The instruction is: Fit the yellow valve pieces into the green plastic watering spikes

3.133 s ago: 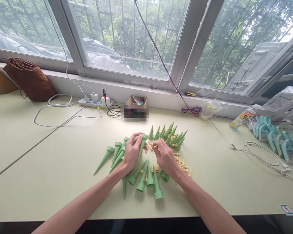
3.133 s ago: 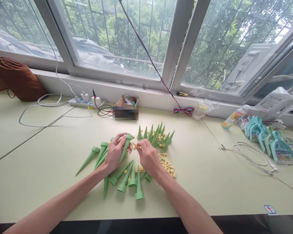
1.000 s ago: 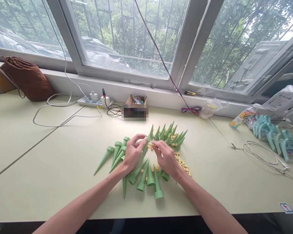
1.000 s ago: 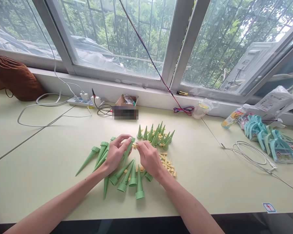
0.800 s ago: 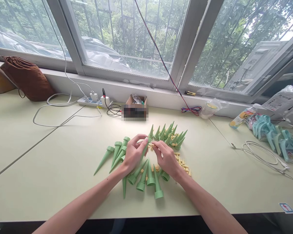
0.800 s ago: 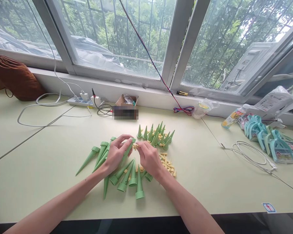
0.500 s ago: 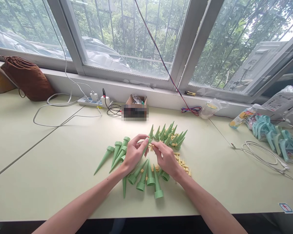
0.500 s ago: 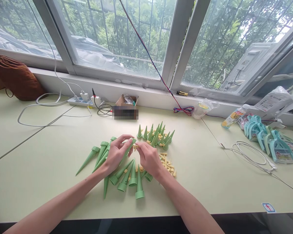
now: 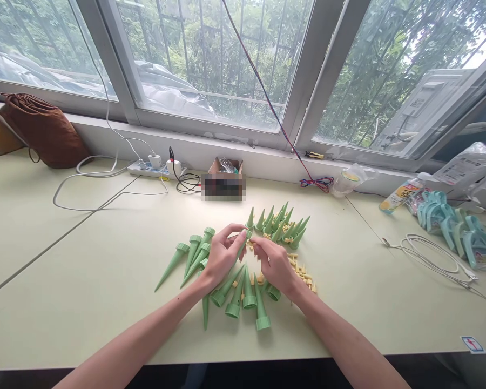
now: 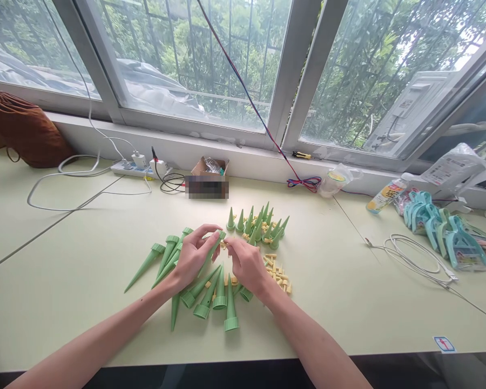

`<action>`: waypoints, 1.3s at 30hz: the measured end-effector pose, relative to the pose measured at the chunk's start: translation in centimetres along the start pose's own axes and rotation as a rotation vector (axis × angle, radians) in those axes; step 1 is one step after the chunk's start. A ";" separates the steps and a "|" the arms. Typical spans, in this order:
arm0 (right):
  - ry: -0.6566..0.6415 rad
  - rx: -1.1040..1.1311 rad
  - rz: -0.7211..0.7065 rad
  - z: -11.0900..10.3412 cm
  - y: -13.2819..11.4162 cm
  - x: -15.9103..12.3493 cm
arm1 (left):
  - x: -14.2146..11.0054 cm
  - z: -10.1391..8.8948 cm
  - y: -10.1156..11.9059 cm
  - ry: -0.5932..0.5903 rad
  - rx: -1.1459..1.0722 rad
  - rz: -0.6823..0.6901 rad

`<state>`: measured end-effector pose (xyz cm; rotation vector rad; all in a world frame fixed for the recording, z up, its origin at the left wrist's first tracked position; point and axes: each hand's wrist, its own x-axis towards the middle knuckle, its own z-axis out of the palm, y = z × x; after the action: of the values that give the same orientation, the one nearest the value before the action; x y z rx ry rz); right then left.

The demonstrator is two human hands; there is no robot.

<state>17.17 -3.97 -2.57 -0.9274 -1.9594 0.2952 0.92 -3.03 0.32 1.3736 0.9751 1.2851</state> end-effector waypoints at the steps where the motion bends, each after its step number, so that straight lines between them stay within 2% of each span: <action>1: 0.002 0.000 0.003 0.0 0.0 0.0 | 0.0 0.0 -0.1 0.001 0.000 0.000; 14: 0.041 0.058 0.099 0.2 0.0 0.1 | 0.0 0.1 -0.4 0.058 0.034 0.020; 20: 0.045 0.061 0.122 0.1 -0.3 0.2 | 0.0 0.0 -0.5 0.085 0.049 -0.016; 33: 0.073 0.037 0.158 -0.1 -0.2 0.2 | -0.3 0.1 -0.7 -0.005 0.031 -0.063; 39: 0.108 0.025 0.183 -0.1 -0.2 0.3 | -0.5 0.2 -0.5 -0.097 0.028 -0.011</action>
<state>17.09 -3.91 -2.23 -1.0866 -1.7718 0.3654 1.13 -3.45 -0.24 1.4369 0.9363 1.1896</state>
